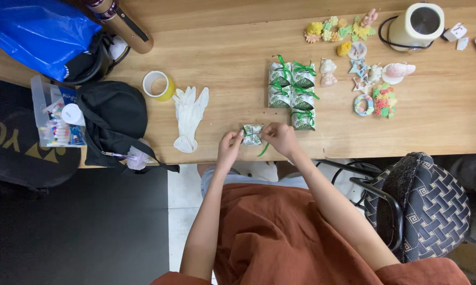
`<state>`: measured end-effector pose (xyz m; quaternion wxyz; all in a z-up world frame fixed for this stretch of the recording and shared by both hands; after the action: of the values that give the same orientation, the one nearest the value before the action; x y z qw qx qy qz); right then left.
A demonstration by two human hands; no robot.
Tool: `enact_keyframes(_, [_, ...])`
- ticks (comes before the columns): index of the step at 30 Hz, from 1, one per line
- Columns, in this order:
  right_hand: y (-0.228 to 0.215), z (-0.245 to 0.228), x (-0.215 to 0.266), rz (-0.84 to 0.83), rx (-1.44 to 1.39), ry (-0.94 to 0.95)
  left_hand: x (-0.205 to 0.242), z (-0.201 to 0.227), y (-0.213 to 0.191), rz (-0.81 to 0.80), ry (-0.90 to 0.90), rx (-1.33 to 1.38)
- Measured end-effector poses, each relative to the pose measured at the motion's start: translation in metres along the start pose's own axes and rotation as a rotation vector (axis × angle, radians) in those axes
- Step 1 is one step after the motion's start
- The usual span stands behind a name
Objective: Tying green ribbons around small square wrapped products on a workshop table.
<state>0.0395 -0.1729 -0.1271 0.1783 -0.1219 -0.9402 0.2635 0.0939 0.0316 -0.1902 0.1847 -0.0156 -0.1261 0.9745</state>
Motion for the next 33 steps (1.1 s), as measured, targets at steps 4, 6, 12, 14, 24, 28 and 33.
enact_keyframes(4, [0.004,0.019,-0.004,-0.138,-0.157,0.180,-0.005,0.017,0.008,0.037,-0.129,0.407])
enact_keyframes(6, [0.011,0.023,-0.004,-0.189,-0.234,0.232,-0.006,0.016,0.014,0.035,-0.169,0.522])
enact_keyframes(12, [0.032,0.038,-0.004,-0.302,-0.540,0.337,-0.006,-0.019,0.029,0.046,-0.260,0.530])
enact_keyframes(14, [0.042,0.047,-0.009,-0.327,-0.681,0.339,-0.008,-0.026,0.030,0.046,-0.208,0.578])
enact_keyframes(24, [0.030,0.043,-0.021,-0.262,-0.707,0.310,-0.015,-0.022,0.026,0.041,-0.145,0.459])
enact_keyframes(28, [0.039,0.057,-0.026,-0.280,-0.718,0.279,-0.018,0.002,0.020,0.067,-0.102,0.471])
enact_keyframes(33, [0.022,0.020,-0.022,-0.285,-0.628,0.128,-0.019,0.002,0.011,0.072,-0.181,0.376])
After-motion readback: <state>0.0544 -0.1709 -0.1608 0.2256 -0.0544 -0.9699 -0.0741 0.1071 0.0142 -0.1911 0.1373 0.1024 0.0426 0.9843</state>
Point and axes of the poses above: each hand's wrist, its own x-axis away from the middle knuckle, its own y-axis out of the palm, z = x × y, the point moved 8 cm from there along -x, towards the middle knuckle, and after that the axes turned 9 degrees about y, right-handed, at the moved point
